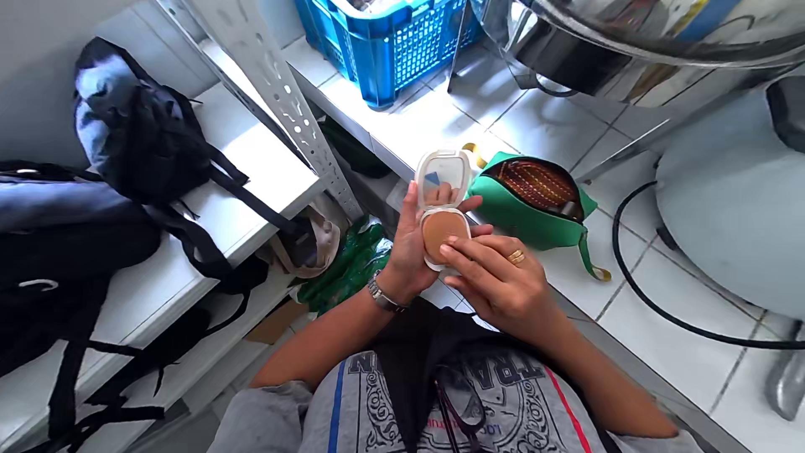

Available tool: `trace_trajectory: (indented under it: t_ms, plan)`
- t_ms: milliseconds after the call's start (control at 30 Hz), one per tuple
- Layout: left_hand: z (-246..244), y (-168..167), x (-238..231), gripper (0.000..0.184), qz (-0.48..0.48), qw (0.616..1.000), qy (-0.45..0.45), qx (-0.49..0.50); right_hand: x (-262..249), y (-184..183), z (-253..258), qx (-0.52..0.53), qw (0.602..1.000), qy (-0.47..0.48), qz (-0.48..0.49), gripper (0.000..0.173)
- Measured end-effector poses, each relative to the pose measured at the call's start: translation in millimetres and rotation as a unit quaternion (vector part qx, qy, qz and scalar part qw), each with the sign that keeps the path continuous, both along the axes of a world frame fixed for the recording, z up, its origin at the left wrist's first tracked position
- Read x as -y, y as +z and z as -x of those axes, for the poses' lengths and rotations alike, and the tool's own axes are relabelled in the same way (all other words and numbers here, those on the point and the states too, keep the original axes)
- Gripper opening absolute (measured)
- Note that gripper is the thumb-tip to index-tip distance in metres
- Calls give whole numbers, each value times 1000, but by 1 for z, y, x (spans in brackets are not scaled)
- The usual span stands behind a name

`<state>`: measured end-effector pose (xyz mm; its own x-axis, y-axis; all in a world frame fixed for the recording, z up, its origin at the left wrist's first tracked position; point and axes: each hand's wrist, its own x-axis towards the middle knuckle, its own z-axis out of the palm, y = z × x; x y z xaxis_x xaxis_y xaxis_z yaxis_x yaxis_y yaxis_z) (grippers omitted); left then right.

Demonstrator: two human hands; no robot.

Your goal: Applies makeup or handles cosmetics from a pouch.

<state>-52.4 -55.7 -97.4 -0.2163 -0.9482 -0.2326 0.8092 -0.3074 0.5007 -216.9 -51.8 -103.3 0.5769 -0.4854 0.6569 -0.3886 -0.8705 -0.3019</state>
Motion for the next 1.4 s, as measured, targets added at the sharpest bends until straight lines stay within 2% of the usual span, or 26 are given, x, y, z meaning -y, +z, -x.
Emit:
trace_trajectory:
  t_ms: [67, 133, 233, 333, 467, 600, 733, 900, 967, 1000, 1067, 1133, 1167, 1267, 1333, 1400]
  plan:
    - [-3, -5, -1, 69, 5, 999, -6, -37, 1, 0, 10, 41, 998, -6, -37, 30]
    - [-5, -7, -4, 70, -10, 998, -17, -63, 8, 2, 28, 68, 995, -64, -46, 28]
    - [-4, -8, -6, 74, -45, 997, -29, -64, 30, 8, 66, 36, 975, -211, -55, 27]
    - [0, -17, -8, 71, -21, 997, -51, -53, 61, 8, 95, -12, 944, -292, -155, 27]
    - [7, -24, -10, 59, 13, 995, -70, -67, 92, 0, 104, -64, 925, -277, -254, 18]
    - [9, -29, -10, 52, 22, 992, -88, -92, 94, 9, 121, -78, 908, -316, -264, 15]
    - [9, -34, -10, 50, 29, 990, -108, -91, 89, 16, 131, -135, 872, -368, -293, 9]
    - [17, -33, -6, 51, 21, 989, -124, -73, 89, 9, 112, -202, 835, -416, -299, 23]
    - [19, -30, -4, 49, 10, 991, -121, -57, 85, 13, 109, -187, 857, -391, -280, 26]
    - [20, -28, -3, 53, -1, 992, -116, -43, 79, 17, 108, -164, 889, -344, -253, 30]
    - [23, -24, 0, 69, -32, 994, -100, -12, 65, 26, 97, -94, 957, -193, -193, 40]
    - [27, -22, 2, 79, -62, 995, -75, 3, 46, 29, 72, -43, 979, -56, -190, 48]
    - [28, -21, 2, 81, -73, 995, -62, 5, 38, 27, 59, -31, 982, -18, -185, 46]
    - [28, -19, 2, 78, -66, 996, -51, 10, 30, 13, 35, 50, 987, -37, -150, 30]
    - [26, -19, 0, 76, -58, 996, -61, 18, 30, 6, 26, 129, 979, -98, -120, 25]
    - [24, -18, -1, 73, -55, 996, -62, 26, 26, 1, 23, 154, 978, -99, -100, 23]
